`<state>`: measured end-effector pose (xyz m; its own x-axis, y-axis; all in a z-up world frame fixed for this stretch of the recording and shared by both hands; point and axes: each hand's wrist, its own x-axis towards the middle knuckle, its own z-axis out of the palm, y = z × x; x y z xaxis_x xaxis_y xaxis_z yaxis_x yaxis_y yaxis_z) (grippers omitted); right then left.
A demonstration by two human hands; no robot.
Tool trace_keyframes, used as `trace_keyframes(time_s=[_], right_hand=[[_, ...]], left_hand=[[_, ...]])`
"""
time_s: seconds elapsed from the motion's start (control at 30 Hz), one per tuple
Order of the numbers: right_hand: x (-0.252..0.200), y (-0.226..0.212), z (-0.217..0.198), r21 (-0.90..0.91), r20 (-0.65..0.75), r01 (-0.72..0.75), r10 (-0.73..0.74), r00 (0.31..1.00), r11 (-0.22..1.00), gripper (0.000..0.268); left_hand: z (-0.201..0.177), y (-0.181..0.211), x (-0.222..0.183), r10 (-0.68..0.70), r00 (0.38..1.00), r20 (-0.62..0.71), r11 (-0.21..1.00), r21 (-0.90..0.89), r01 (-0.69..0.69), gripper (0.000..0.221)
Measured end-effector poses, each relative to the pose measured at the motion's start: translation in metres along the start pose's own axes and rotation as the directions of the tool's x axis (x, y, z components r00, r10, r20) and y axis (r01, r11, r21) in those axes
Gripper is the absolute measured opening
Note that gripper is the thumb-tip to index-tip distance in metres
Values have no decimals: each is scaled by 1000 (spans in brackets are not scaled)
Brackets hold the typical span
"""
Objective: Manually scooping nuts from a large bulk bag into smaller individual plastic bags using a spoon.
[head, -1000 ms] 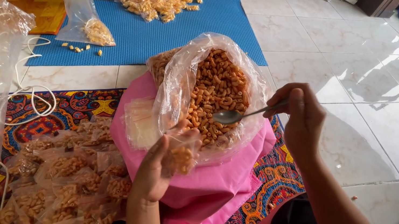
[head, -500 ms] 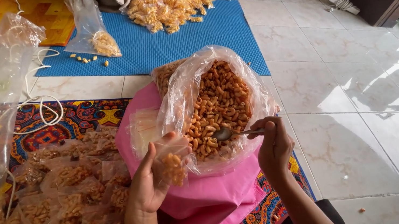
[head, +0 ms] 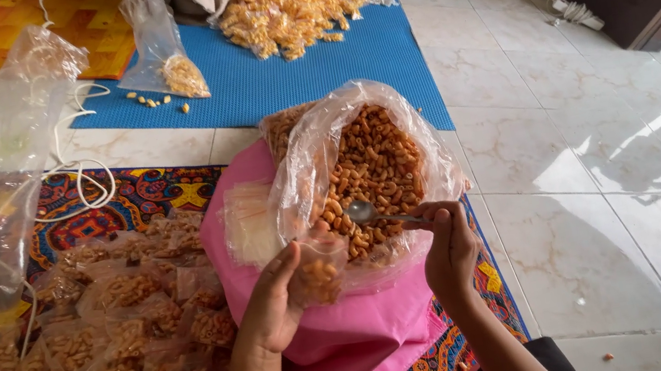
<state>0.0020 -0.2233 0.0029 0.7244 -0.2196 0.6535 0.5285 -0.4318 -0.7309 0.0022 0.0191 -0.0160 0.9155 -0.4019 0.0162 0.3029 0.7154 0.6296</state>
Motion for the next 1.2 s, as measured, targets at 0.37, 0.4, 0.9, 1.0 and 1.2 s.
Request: trace_keyframes(time_s=[0.37, 0.4, 0.9, 1.0, 1.2], right_hand=[[-8, 20, 8, 403, 81, -354, 353, 932, 844, 26], [-9, 20, 10, 450, 90, -394, 399, 913, 801, 26], [29, -1, -23, 348, -31, -296, 326, 945, 890, 30], [30, 10, -19, 310, -147, -238, 294, 944, 920, 35], [31, 1, -24, 345, -164, -261, 332, 929, 901, 34]], left_hand=[[13, -8, -3, -106, 981, 164, 993, 68, 96, 57], [15, -8, -4, -136, 974, 179, 989, 82, 123, 57], [3, -19, 1, -62, 984, 165, 998, 26, 59, 41], [3, -22, 3, -105, 994, -5, 989, 109, 105, 39], [17, -10, -1, -78, 997, 3, 988, 136, 77, 43]])
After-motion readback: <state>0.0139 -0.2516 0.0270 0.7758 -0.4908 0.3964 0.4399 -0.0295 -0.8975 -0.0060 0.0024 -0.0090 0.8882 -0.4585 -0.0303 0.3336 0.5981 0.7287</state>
